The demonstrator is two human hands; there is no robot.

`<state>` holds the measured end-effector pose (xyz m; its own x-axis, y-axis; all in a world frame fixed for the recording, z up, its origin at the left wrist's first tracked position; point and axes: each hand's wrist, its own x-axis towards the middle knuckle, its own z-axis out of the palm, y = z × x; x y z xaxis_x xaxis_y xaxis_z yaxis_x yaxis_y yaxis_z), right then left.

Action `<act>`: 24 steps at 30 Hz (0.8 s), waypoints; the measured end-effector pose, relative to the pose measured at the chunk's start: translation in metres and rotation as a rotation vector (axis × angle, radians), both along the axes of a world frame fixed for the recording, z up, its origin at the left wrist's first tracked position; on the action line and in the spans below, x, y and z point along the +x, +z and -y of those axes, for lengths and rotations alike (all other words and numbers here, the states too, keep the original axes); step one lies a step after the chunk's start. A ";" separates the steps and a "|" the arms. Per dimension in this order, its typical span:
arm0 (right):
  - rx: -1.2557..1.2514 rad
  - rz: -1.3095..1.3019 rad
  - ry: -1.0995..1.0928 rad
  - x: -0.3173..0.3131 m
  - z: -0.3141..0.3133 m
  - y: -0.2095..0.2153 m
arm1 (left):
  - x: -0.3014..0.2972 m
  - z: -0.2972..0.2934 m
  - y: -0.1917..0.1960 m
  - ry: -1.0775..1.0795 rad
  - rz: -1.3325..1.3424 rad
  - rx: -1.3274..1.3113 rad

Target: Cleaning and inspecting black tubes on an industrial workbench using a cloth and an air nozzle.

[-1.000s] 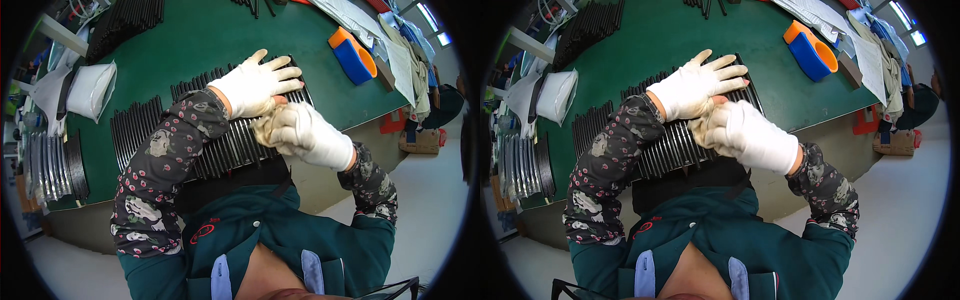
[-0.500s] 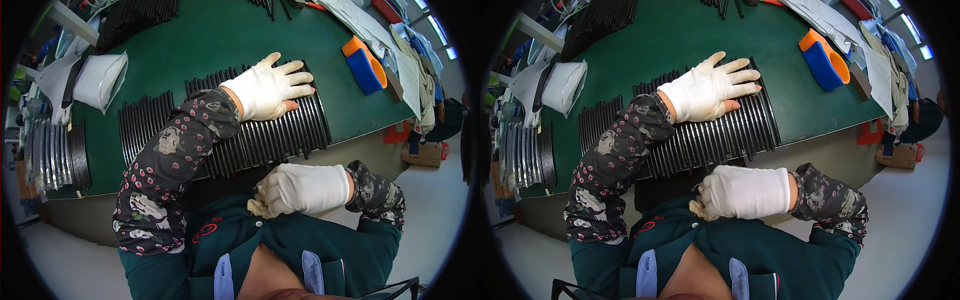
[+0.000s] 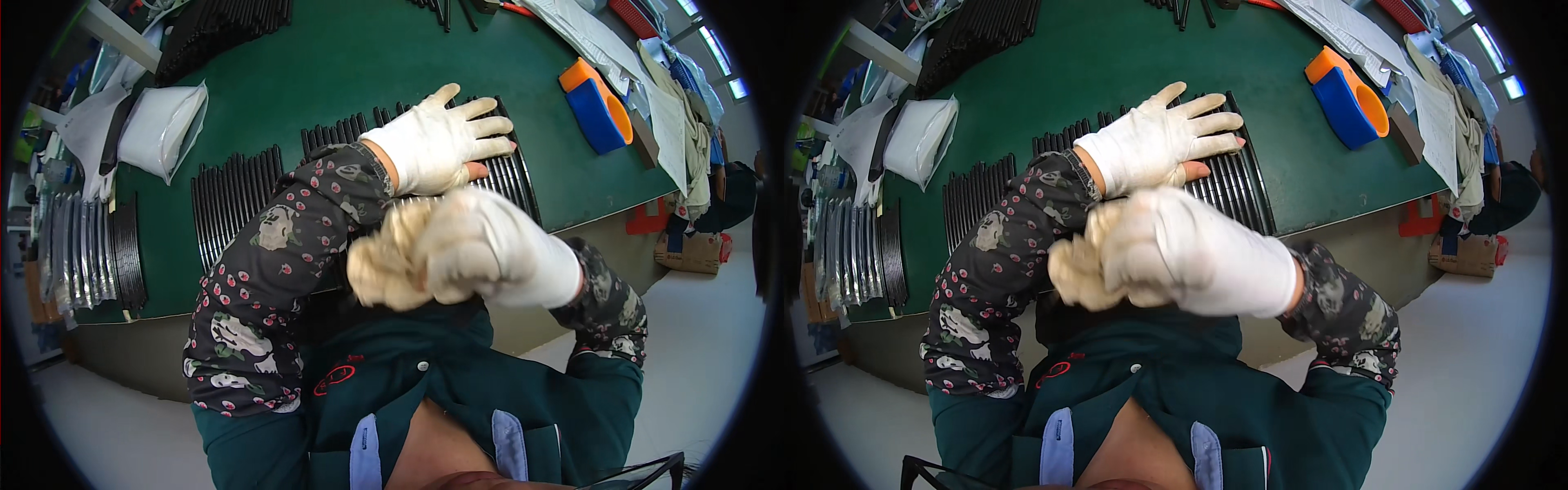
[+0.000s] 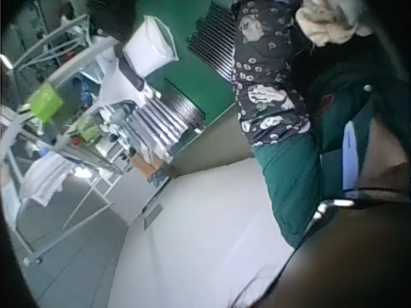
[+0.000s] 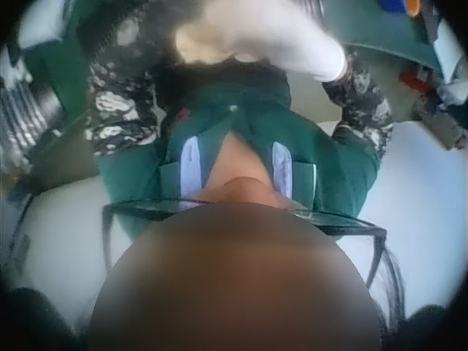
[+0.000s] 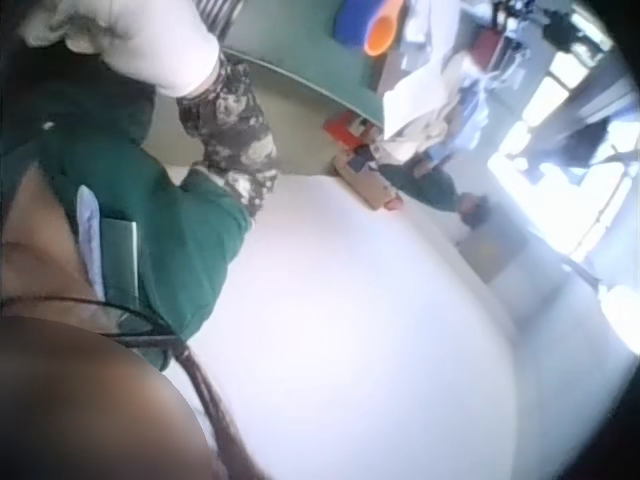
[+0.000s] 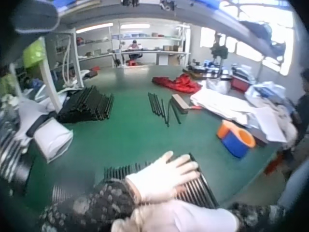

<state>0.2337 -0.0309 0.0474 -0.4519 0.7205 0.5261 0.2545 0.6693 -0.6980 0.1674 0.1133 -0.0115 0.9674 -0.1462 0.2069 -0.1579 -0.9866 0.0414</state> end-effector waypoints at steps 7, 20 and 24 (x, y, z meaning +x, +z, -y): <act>-0.079 0.303 0.228 -0.020 0.024 -0.021 | -0.006 0.004 0.003 0.029 -0.041 -0.009; 0.028 0.114 -0.104 -0.007 -0.014 0.019 | -0.108 -0.054 0.002 0.299 -0.057 0.051; 0.054 0.276 -0.227 -0.023 -0.046 -0.028 | -0.102 -0.045 0.010 0.339 -0.156 0.112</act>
<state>0.2105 0.0150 0.0192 -0.4136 0.7936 0.4462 0.5753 0.6077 -0.5474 0.0656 0.1583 -0.0017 0.9832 0.1742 0.0547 0.1779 -0.9814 -0.0717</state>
